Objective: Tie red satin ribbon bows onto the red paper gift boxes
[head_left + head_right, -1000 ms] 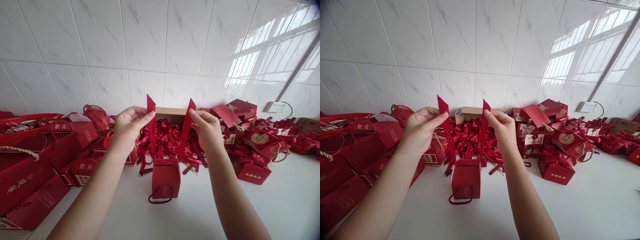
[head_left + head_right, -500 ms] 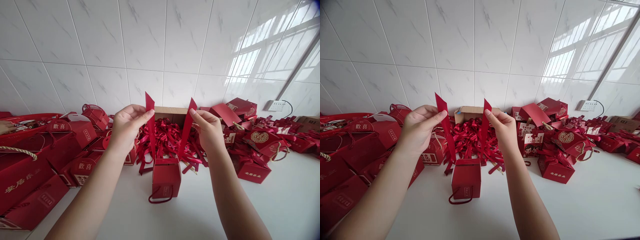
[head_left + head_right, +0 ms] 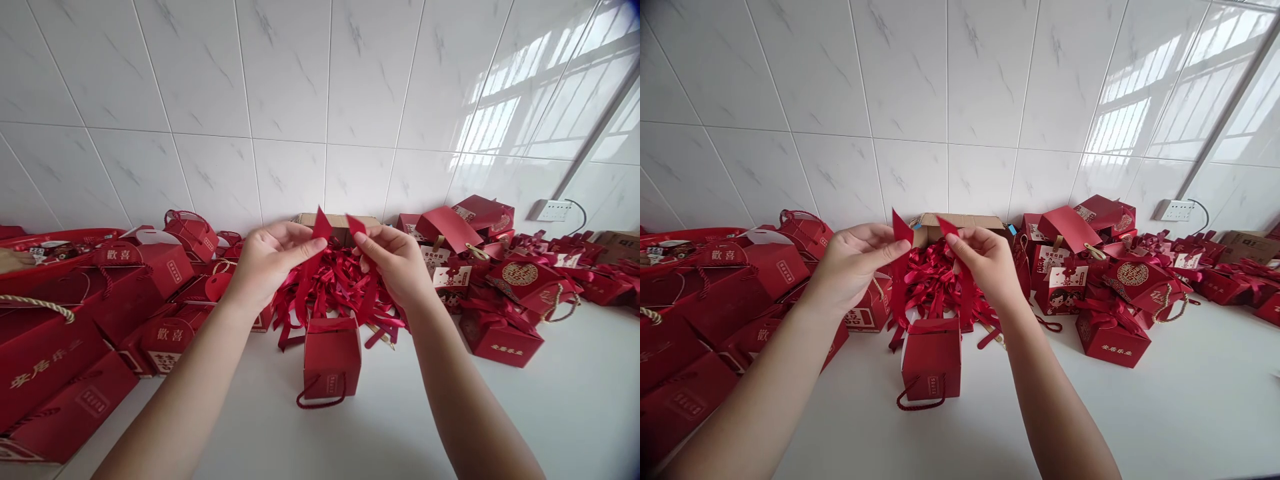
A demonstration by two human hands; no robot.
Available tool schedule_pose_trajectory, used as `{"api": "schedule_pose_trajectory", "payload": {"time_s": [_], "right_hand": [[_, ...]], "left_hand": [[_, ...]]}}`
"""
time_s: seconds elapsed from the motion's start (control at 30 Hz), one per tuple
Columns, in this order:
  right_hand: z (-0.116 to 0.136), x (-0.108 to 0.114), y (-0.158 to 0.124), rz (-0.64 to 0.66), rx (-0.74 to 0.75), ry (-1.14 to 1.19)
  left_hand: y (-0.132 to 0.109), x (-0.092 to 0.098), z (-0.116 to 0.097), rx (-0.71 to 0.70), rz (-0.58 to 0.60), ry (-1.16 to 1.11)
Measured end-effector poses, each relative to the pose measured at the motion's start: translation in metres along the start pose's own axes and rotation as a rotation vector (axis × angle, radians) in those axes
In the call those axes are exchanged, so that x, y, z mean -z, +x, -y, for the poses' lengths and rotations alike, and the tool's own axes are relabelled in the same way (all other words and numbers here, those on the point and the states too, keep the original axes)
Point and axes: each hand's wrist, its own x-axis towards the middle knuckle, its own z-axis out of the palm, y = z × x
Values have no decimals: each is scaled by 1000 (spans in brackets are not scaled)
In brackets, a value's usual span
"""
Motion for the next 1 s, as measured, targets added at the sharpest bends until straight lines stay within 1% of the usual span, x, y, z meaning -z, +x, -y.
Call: {"api": "schedule_pose_trajectory", "payload": {"time_s": [0.1, 0.17, 0.27, 0.33, 0.4, 0.6, 0.67, 0.83, 0.9, 1.0], "right_hand": [[-1, -7, -4, 75, -29, -50], [-1, -11, -6, 138, -40, -76], [-3, -14, -9, 236, -1, -107], [-4, -13, -11, 296, 5, -109], [-4, -11, -12, 347, -31, -95], [-3, -6, -19, 441, -47, -96], [-5, -5, -20, 452, -81, -88], [-14, -6, -19, 379, -84, -73], [-17, -6, -18, 392, -101, -55], [-20, -6, -17, 407, -107, -56]], "left_hand": [[-2, -1, 3, 70, 88, 98], [-4, 0, 5, 139, 145, 115], [-6, 0, 9, 230, 230, 117], [-7, 1, 10, 242, 264, 138], [-7, 2, 11, 242, 277, 149], [-7, 6, 15, 183, 261, 232], [-7, 7, 16, 166, 268, 265], [-8, 5, 14, 131, 279, 357], [-9, 4, 13, 159, 312, 355], [-12, 5, 12, 265, 398, 280]]}}
